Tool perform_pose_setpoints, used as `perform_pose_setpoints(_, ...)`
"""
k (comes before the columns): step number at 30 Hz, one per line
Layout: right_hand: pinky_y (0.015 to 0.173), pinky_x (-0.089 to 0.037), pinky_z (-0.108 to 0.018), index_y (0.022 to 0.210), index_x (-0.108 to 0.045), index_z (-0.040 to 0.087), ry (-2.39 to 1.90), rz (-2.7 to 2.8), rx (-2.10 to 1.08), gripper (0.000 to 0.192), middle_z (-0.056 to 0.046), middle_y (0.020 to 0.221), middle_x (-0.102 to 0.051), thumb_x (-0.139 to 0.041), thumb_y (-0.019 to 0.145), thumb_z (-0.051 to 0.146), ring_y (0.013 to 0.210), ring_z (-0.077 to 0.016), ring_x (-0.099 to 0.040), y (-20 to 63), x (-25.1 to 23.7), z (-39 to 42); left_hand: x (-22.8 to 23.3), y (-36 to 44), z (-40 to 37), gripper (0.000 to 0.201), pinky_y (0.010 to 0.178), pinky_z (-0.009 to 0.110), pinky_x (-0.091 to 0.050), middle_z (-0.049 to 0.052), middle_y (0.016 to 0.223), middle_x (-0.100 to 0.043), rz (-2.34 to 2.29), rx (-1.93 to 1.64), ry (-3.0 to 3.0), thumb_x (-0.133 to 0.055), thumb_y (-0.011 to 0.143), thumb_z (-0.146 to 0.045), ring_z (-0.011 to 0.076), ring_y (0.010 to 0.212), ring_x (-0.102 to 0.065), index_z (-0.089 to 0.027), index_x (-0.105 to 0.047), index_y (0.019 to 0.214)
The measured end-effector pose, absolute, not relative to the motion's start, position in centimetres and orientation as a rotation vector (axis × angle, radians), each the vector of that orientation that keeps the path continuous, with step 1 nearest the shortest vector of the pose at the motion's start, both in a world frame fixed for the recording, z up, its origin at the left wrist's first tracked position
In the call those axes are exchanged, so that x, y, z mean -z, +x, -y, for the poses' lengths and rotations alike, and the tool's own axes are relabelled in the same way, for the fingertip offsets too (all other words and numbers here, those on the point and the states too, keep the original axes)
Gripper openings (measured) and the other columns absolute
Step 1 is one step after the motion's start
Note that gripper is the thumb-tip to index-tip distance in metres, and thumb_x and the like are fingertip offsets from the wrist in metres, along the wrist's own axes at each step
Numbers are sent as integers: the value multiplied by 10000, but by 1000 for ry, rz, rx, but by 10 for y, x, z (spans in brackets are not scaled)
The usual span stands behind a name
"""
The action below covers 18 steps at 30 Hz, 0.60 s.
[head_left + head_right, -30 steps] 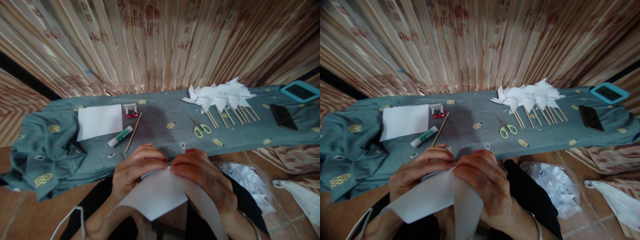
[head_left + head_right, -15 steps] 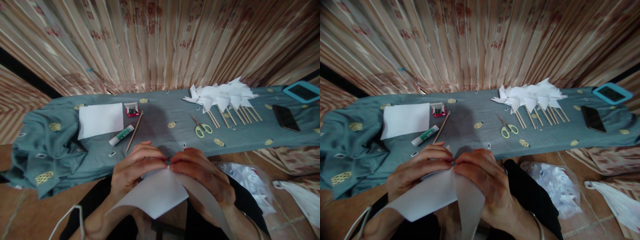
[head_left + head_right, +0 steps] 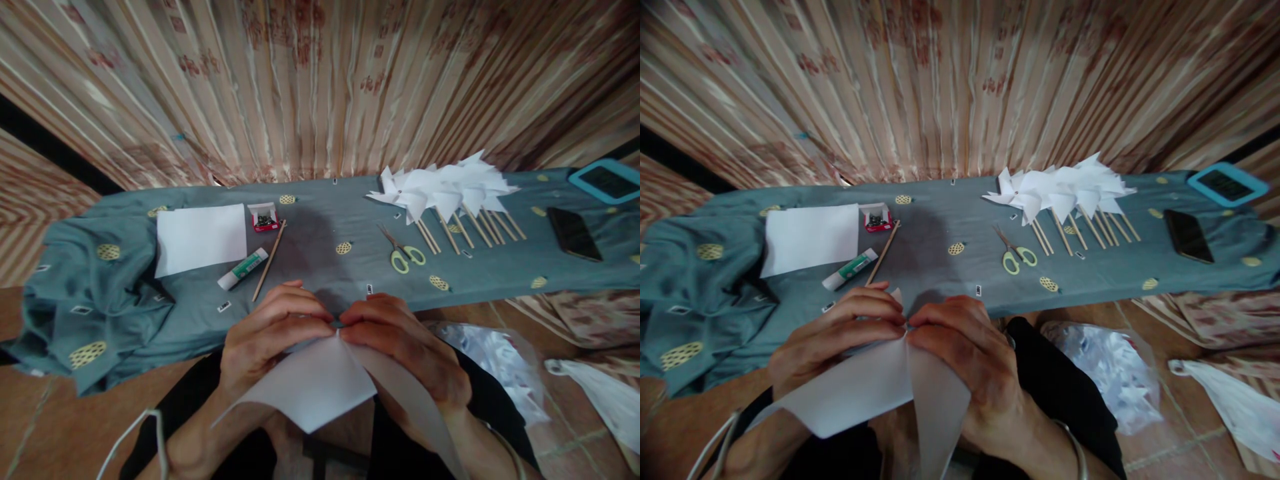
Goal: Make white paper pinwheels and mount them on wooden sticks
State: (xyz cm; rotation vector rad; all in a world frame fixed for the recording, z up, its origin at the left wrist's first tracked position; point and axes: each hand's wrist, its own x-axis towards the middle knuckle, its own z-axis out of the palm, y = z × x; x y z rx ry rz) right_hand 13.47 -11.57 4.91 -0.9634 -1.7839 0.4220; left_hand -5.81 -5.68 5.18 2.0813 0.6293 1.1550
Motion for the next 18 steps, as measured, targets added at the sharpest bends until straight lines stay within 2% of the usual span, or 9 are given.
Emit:
perform_pose_setpoints(3,978,-471,-388,1095,-638,145,-986,1774,-417,223,-82,1064,-679,-593,880,102,997,-188,-641,134,-48,117,-51,-57,58,169,987,406,-499,53,880,-744,-621,-1184,2066,-647,892,-332,196,877,-692,-208,-756,928)
perform_pose_setpoints(10,914,-510,-365,1051,-628,155,-1049,1776,-401,170,-91,1028,-691,-556,899,126,1008,-196,-642,132,-52,118,-52,-54,58,192,975,421,-509,62,860,-743,-622,-1157,2063,-643,893,-359,201,853,-694,-200,-745,929)
perform_pose_setpoints(18,953,-503,-399,1059,-629,182,-1083,1766,-354,190,-89,1058,-696,-561,890,130,1017,-214,-655,132,-49,120,-53,-54,58,198,995,401,-500,51,853,-747,-618,-1129,2039,-618,908,-371,195,860,-700,-224,-745,950)
